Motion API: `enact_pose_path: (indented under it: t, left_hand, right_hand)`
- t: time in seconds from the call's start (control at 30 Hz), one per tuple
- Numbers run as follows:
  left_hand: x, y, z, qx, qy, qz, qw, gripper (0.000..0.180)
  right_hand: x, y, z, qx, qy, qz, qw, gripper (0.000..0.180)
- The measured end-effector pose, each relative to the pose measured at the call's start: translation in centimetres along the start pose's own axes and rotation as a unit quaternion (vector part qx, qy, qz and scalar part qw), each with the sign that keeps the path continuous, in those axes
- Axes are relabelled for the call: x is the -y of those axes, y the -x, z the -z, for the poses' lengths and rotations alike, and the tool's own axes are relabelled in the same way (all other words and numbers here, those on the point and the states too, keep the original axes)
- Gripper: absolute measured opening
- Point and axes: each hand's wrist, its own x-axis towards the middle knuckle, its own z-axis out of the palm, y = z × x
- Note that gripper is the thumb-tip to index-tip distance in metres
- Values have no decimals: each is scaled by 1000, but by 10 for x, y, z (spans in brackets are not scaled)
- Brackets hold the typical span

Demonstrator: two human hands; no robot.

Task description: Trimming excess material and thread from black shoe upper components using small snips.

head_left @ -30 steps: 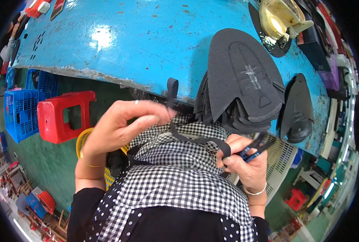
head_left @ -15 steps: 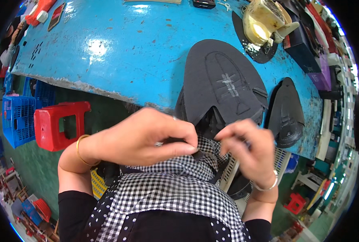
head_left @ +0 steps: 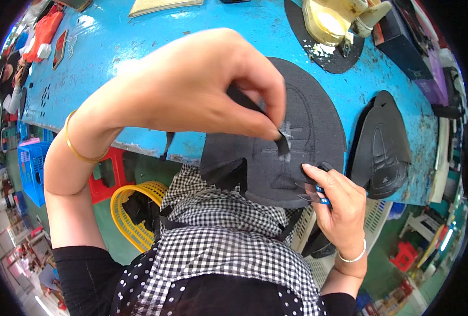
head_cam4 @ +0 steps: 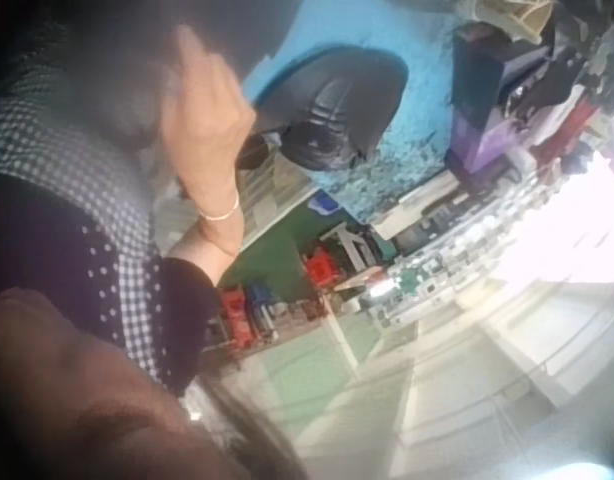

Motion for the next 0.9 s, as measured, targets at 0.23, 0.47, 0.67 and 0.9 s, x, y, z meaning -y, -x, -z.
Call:
enact_pose_path:
  t: [0.23, 0.47, 0.67, 0.9]
  left_hand:
    - [9, -52, -13, 171, 72, -4, 983, 12]
    - [14, -68, -19, 228, 22, 9, 973, 18]
    - [25, -61, -30, 202, 42, 7, 978, 20]
    - [26, -55, -38, 142, 29, -6, 989, 17]
  right_hand:
    - [-19, -2, 8, -8, -236, -197, 952, 23]
    - [-26, -2, 10, -91, -350, -210, 908, 14]
    - [-31, -16, 18, -57, -266, -147, 951, 8]
    - [-36, -54, 17, 62, -100, 39, 992, 18]
